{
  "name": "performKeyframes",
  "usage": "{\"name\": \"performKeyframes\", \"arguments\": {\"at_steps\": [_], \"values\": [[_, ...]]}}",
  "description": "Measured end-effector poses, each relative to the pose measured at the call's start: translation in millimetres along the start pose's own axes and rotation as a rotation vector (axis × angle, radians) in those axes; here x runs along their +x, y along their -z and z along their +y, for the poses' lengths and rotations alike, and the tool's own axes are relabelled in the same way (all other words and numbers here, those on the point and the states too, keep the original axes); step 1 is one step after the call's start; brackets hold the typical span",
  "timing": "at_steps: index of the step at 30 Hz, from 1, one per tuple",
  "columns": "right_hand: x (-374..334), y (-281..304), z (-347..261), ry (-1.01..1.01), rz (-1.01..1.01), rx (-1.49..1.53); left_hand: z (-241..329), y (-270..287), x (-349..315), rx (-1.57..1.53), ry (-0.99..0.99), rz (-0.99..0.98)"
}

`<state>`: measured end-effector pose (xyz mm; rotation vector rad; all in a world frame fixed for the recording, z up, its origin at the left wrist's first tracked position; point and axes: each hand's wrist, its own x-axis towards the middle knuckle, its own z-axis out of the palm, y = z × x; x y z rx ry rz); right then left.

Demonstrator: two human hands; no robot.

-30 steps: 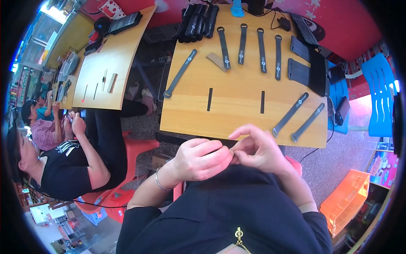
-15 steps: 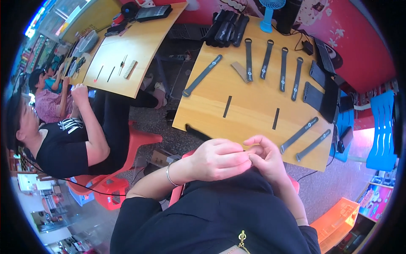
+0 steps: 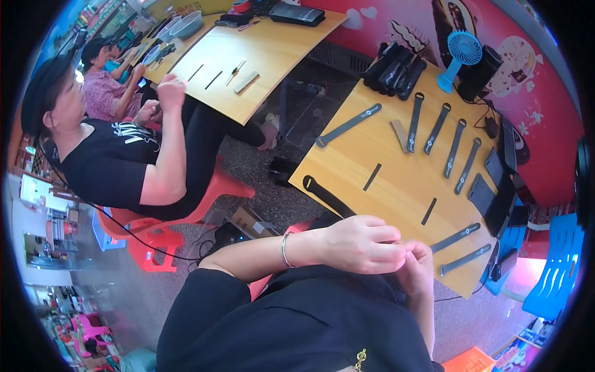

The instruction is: Inspecting and organizing several black textile straps on a wooden table.

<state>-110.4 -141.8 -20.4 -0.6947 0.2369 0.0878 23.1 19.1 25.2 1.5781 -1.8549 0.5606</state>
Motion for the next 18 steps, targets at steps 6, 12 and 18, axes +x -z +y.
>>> {"name": "performKeyframes", "arguments": {"at_steps": [6, 12, 18], "values": [[2, -18, 3, 0.283, 0.146, -0.48, 3, -7, 1, 0.071, -0.005, 0.108], [8, -20, 0, 0.128, 0.2, -0.176, 5, -8, 4, 0.081, 0.092, 0.131], [13, -43, -34, 1.015, 0.438, -1.431, 9, -5, 9, -0.314, 0.561, 0.245]]}}
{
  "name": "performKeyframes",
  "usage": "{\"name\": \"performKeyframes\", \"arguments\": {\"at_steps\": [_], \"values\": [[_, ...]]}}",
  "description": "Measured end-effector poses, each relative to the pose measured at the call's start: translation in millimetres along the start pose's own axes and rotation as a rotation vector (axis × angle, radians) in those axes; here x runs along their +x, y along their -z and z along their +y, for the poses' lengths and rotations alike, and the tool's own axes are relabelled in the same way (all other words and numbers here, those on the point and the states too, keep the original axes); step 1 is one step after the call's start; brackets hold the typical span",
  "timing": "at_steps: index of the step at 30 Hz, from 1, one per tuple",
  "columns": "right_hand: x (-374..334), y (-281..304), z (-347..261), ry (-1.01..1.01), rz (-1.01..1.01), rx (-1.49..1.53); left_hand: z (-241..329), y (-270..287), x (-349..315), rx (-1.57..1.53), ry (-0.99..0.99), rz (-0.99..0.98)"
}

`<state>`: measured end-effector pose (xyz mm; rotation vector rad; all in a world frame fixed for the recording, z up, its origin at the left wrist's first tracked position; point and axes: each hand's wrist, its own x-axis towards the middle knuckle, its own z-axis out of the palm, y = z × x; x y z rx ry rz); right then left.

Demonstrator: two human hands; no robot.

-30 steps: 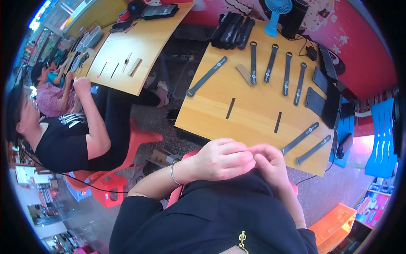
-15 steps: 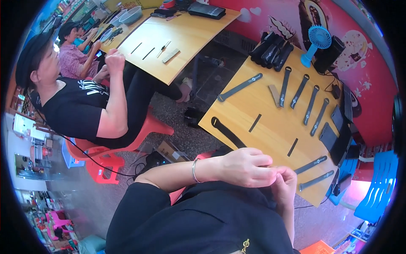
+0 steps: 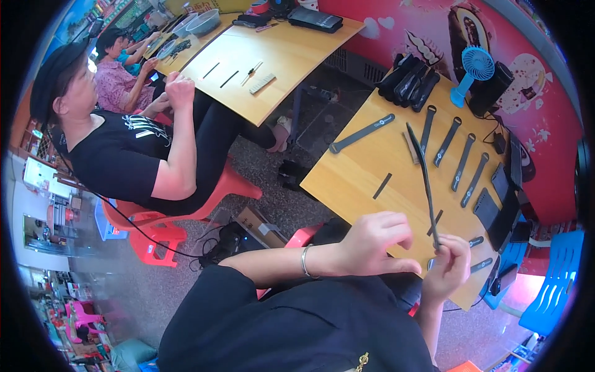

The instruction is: Inspecting and organizing several black textile straps on a wooden table.

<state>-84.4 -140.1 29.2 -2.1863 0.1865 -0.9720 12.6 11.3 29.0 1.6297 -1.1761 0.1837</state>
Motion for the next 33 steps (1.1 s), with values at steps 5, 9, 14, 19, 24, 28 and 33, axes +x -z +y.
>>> {"name": "performKeyframes", "arguments": {"at_steps": [5, 9, 14, 19, 24, 28, 33], "values": [[7, -11, -13, 0.258, -0.071, -0.093, 0, -14, 3, -0.289, 0.32, -0.045], [5, -12, -15, 0.144, -0.067, -0.038, 0, -19, 1, -0.363, 0.327, 0.013], [1, -10, -11, 0.023, -0.088, 0.027, -7, -26, -5, -0.329, 0.247, 0.013], [-2, -2, -12, -0.032, -0.081, 0.094, 0, -27, 0, -0.407, 0.181, 0.025], [-4, -2, -17, -0.097, -0.041, 0.125, -5, -25, 3, -0.25, 0.054, 0.037], [7, -8, -19, 0.048, -0.021, 0.033, 1, -23, 2, -0.309, 0.217, 0.025], [8, -12, -16, 0.053, -0.045, 0.031, -3, -25, 0, -0.398, 0.294, -0.006]]}}
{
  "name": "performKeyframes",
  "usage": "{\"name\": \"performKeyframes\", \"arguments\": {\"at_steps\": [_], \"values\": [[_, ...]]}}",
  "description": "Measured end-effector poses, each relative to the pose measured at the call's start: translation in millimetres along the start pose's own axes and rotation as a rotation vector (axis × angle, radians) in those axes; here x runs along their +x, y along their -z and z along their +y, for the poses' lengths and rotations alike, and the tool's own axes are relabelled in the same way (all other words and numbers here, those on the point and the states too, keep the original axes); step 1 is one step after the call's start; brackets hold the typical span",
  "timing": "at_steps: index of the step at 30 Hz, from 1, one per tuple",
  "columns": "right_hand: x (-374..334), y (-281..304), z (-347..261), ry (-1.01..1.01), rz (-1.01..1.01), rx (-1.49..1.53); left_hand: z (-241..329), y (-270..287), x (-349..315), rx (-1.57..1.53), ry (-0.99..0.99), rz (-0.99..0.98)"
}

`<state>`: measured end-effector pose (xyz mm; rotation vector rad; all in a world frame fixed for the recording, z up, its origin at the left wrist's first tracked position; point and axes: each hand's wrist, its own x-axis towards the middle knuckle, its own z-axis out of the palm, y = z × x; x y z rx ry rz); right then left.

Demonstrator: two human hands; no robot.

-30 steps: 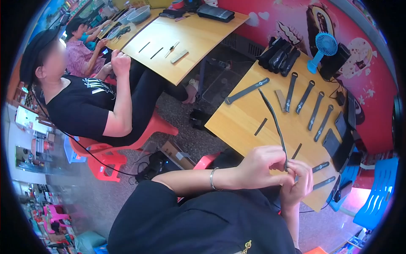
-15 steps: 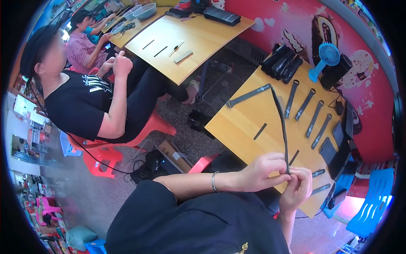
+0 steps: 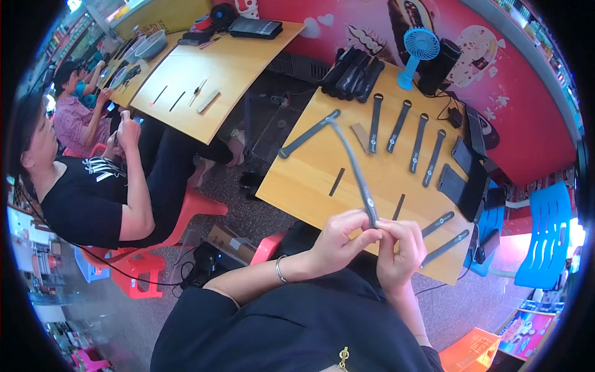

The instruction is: Inspecting and organizing several black textile straps on a wooden table.

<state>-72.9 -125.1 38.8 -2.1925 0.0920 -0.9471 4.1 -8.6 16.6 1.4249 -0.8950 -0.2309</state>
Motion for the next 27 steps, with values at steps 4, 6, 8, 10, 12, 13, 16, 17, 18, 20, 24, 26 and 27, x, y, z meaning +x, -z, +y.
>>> {"name": "performKeyframes", "arguments": {"at_steps": [4, 6, 8, 10, 12, 13, 16, 17, 18, 20, 24, 26, 27], "values": [[1, 6, -3, -0.009, -0.026, 0.042, -1, -2, -3, -0.123, 0.06, -0.013], [0, 6, -3, -0.033, -0.018, 0.084, -2, -2, -3, -0.126, 0.017, -0.022], [-1, 6, -2, -0.054, -0.01, 0.126, -5, -3, -2, -0.089, -0.08, -0.016], [-1, 8, 3, -0.176, -0.059, 0.22, -3, -2, 3, -0.053, -0.103, -0.023], [-2, 10, 6, -0.229, -0.062, 0.303, -2, -2, 8, -0.016, -0.125, -0.032], [-2, 12, 8, -0.283, -0.065, 0.385, -1, -2, 11, 0.016, -0.178, -0.048], [-2, 25, 8, -0.469, -0.052, 0.521, -2, 5, 8, 0.05, -0.257, -0.13], [-3, 29, 11, -0.495, -0.008, 0.602, -3, 10, 5, 0.051, -0.285, -0.194], [-4, 34, 15, -0.501, 0.0, 0.605, -3, 16, 1, 0.051, -0.281, -0.204], [-6, 41, 20, -0.479, -0.054, 0.595, -5, 29, -7, -0.005, -0.227, -0.338], [-2, 34, 9, -0.364, -0.141, 0.486, 4, 28, -11, -0.143, 0.022, -0.325], [-4, 30, 13, -0.314, -0.172, 0.469, 4, 25, -6, -0.129, 0.027, -0.37], [-2, 28, 13, -0.167, -0.225, 0.416, 9, 23, -2, -0.139, 0.013, -0.361]]}}
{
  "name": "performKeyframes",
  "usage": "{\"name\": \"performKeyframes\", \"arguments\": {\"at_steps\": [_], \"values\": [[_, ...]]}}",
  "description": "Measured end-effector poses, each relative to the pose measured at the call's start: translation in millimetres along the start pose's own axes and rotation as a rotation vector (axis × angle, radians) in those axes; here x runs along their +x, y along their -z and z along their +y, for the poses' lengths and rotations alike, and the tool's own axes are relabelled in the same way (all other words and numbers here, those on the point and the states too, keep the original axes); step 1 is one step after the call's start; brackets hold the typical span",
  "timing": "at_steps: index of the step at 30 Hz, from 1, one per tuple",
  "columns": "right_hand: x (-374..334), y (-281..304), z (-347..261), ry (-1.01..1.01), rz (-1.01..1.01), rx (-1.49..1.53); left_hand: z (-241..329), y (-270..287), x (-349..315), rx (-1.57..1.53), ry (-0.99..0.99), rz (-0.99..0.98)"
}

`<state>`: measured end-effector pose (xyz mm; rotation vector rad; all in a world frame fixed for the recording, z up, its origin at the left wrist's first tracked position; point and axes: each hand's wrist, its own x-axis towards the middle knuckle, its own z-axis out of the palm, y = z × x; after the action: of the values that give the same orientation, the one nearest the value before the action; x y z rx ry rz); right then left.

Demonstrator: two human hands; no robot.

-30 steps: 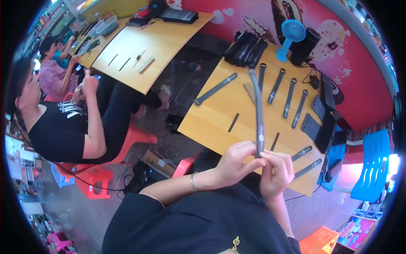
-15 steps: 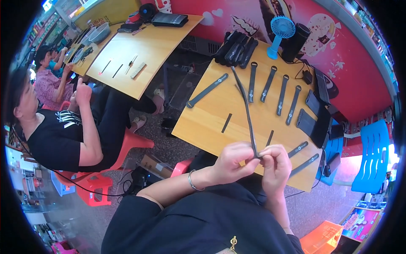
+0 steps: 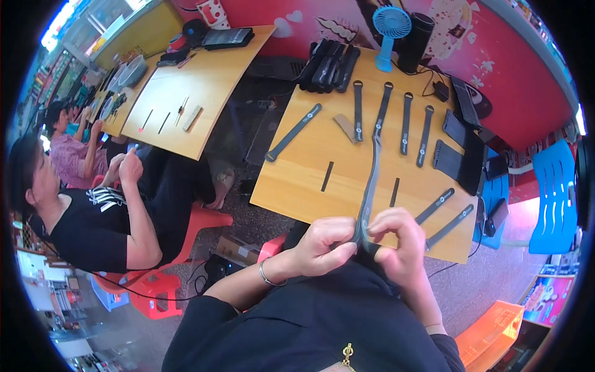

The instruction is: Inspecting and organizing several black textile straps on a wooden table.

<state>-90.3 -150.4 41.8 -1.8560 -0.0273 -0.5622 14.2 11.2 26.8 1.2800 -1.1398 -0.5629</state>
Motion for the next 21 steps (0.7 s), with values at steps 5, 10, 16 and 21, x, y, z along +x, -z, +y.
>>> {"name": "performKeyframes", "arguments": {"at_steps": [5, 10, 16, 21], "values": [[3, -3, -5, 0.176, -0.011, -0.245, 7, -3, 9, 0.005, 0.051, -0.075], [1, -8, 0, 0.233, -0.025, -0.272, -5, -11, -1, 0.074, -0.126, 0.136], [0, -9, 1, 0.286, 0.01, -0.331, -2, -11, 4, 0.236, -0.027, 0.164], [-4, 6, 0, -0.016, -0.119, 0.189, 16, 2, 10, 0.22, -0.052, -0.004]]}}
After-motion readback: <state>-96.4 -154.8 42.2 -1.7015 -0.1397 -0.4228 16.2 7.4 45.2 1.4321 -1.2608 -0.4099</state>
